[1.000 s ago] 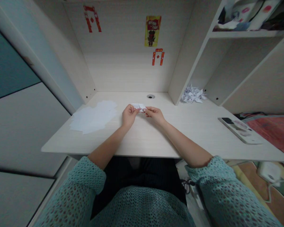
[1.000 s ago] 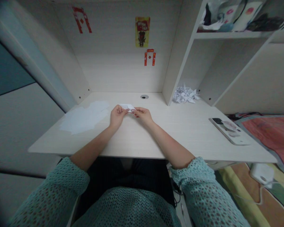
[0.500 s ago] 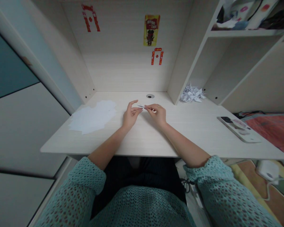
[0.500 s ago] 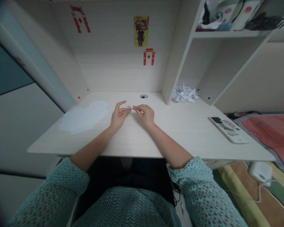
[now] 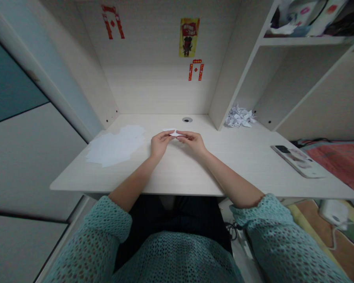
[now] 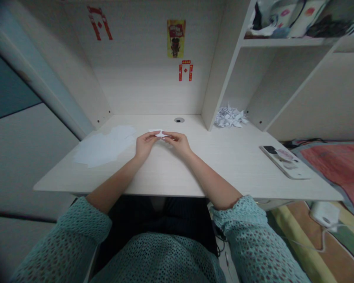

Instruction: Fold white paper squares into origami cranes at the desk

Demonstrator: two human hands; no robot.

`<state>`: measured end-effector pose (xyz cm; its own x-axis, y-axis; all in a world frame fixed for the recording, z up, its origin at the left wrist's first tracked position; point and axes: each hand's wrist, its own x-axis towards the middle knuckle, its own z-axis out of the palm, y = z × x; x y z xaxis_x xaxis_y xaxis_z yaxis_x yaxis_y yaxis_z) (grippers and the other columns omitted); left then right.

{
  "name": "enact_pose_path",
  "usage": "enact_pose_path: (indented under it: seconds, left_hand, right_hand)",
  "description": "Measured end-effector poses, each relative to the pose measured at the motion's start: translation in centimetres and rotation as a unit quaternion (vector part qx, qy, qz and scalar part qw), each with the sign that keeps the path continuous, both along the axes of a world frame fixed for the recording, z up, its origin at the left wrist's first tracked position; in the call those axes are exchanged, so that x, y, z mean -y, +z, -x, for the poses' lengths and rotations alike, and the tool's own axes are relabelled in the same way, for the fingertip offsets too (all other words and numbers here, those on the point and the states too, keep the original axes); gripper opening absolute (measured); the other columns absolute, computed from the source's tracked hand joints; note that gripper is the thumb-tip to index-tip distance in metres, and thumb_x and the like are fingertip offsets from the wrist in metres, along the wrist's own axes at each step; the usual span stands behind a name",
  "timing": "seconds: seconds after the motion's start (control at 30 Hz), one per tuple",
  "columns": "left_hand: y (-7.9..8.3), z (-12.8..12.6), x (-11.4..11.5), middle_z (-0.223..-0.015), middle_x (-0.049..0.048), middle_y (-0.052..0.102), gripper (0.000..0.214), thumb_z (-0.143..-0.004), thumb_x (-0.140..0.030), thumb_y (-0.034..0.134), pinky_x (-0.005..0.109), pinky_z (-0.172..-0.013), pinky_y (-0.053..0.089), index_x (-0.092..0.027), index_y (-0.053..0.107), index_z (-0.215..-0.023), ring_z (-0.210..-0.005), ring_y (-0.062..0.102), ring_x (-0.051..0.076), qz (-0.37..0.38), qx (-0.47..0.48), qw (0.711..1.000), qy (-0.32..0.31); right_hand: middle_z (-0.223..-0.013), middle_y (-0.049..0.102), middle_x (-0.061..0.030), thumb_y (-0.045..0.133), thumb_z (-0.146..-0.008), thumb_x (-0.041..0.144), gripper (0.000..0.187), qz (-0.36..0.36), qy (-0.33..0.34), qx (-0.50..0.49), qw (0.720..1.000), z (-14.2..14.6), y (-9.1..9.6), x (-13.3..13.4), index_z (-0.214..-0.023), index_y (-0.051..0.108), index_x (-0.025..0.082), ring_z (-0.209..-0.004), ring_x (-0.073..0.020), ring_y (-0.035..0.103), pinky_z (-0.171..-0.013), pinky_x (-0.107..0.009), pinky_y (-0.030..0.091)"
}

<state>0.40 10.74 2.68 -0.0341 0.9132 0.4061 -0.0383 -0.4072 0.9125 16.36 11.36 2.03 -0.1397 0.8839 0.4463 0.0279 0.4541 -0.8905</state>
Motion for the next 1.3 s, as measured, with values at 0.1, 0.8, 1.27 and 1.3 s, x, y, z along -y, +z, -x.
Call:
enact_pose_path:
  seconds: [0.1, 0.8, 1.27, 1.3]
  left_hand:
    - [-0.07, 0.03, -0.11, -0.096, 0.0066, 0.07, 0.022, -0.065, -0.025, 0.07, 0.034, -0.086, 0.048, -0.017, 0.071, -0.086, -0.085, 0.065, 0.018, -0.002, -0.002, 1.0, -0.006]
    - [0.24, -0.04, 0.42, -0.085, 0.0053, 0.071, 0.014, -0.066, -0.025, 0.071, 0.034, -0.083, 0.051, -0.018, 0.072, -0.078, -0.08, 0.066, 0.018, -0.007, 0.005, 1.0, -0.017]
    - [0.11, -0.37, -0.07, -0.081, 0.0047, 0.071, 0.017, -0.062, -0.028, 0.074, 0.035, -0.085, 0.05, -0.017, 0.072, -0.074, -0.077, 0.065, 0.015, 0.053, 0.063, 0.996, -0.021]
    - [0.04, -0.36, -0.09, -0.081, 0.0048, 0.071, 0.017, -0.062, -0.028, 0.074, 0.035, -0.085, 0.05, -0.017, 0.072, -0.075, -0.077, 0.065, 0.016, 0.054, 0.062, 0.996, -0.022]
  right_hand:
    - [-0.087, 0.072, -0.0048, 0.072, -0.065, 0.039, 0.035, 0.016, 0.012, -0.035, 0.999, -0.05, -0.11, -0.21, -0.096, 0.072, 0.023, -0.073, -0.0178, 0.063, -0.07, -0.032, 0.049]
    - [-0.079, 0.073, -0.0044, 0.077, -0.057, 0.036, 0.026, 0.051, 0.007, -0.053, 0.997, -0.52, 0.7, 0.22, -0.079, 0.074, 0.021, -0.073, -0.0183, 0.065, -0.072, -0.032, 0.05]
    - [-0.079, 0.073, -0.0038, 0.076, -0.057, 0.038, 0.023, 0.055, 0.009, -0.058, 0.997, -0.24, 0.55, -0.07, -0.074, 0.073, 0.022, -0.074, -0.0181, 0.065, -0.073, -0.032, 0.049]
    - [-0.078, 0.072, -0.0038, 0.076, -0.058, 0.038, 0.023, 0.054, 0.005, -0.057, 0.997, -0.23, 0.5, -0.07, -0.074, 0.073, 0.021, -0.073, -0.0178, 0.065, -0.072, -0.031, 0.049]
